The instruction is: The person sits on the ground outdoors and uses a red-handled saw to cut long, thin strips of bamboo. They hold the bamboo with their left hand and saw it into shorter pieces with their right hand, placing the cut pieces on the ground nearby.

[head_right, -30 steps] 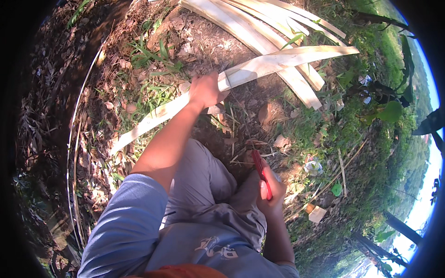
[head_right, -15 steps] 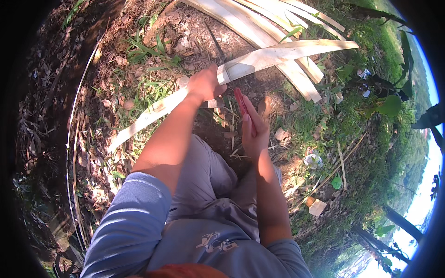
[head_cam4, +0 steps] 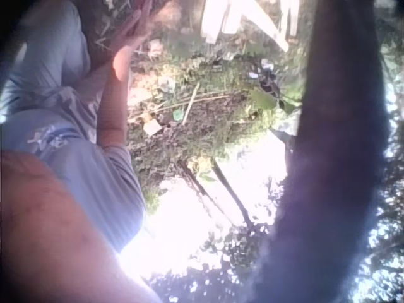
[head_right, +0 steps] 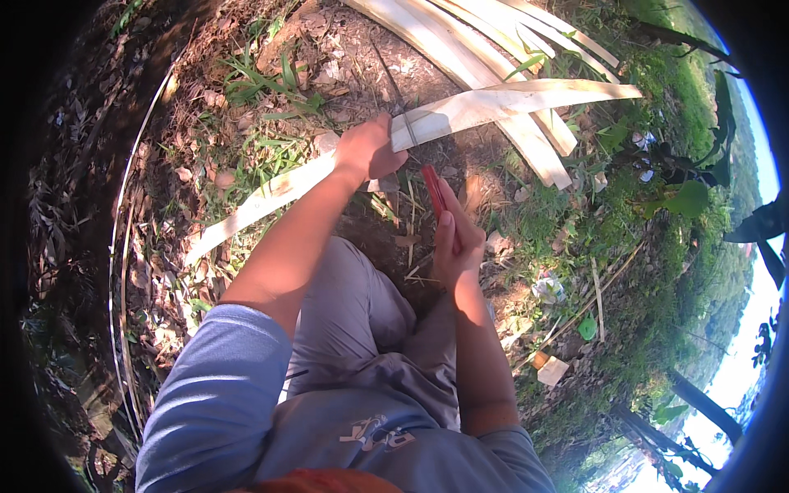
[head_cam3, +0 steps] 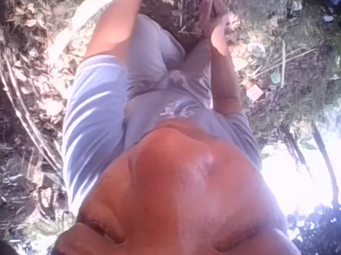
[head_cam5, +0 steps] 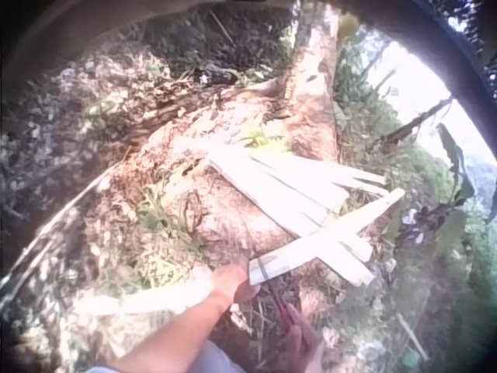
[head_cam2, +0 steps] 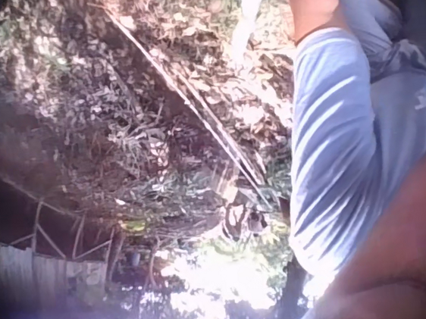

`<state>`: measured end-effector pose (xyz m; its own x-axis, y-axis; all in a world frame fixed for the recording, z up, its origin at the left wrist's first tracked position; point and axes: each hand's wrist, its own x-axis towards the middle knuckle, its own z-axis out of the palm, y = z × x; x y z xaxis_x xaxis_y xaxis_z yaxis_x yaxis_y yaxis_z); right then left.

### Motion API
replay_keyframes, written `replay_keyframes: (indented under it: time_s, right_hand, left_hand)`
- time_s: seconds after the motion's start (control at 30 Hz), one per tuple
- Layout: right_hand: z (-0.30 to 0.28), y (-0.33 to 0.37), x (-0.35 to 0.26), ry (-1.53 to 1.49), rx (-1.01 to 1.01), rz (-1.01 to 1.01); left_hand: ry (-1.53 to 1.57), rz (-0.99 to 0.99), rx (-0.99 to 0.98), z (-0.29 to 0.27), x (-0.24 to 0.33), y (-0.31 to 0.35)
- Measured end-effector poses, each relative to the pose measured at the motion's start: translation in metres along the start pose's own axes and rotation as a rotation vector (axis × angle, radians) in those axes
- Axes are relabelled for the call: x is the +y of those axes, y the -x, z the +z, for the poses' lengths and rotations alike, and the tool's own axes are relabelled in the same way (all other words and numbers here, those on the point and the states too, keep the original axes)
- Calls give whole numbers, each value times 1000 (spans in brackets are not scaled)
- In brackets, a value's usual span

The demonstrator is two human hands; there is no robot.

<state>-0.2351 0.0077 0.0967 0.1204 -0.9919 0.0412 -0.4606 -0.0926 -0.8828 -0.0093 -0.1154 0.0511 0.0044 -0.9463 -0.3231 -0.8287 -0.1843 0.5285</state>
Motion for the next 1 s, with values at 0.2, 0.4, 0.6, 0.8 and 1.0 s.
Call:
replay_keyframes:
  time_s: [0.2,0.4,0.6,0.8,1.0]
  right_hand:
    - [43,-69,-7,-123,36,-80]
    - [-39,86,5,54,-21,142]
    - [-89,142,-38,188,0,90]
    - [-34,38,-14,12,40,11]
    - [18,-19,-23,-11,22,-84]
  left_hand:
    - [-53,12,-7,-2,2,1]
    - [-35,-11,0,-3,-2,-3]
    - [-37,-12,21,1,-1,-1]
    - [-58,15,22,6,-1,-1]
    - [-140,27,77,4,4,-1]
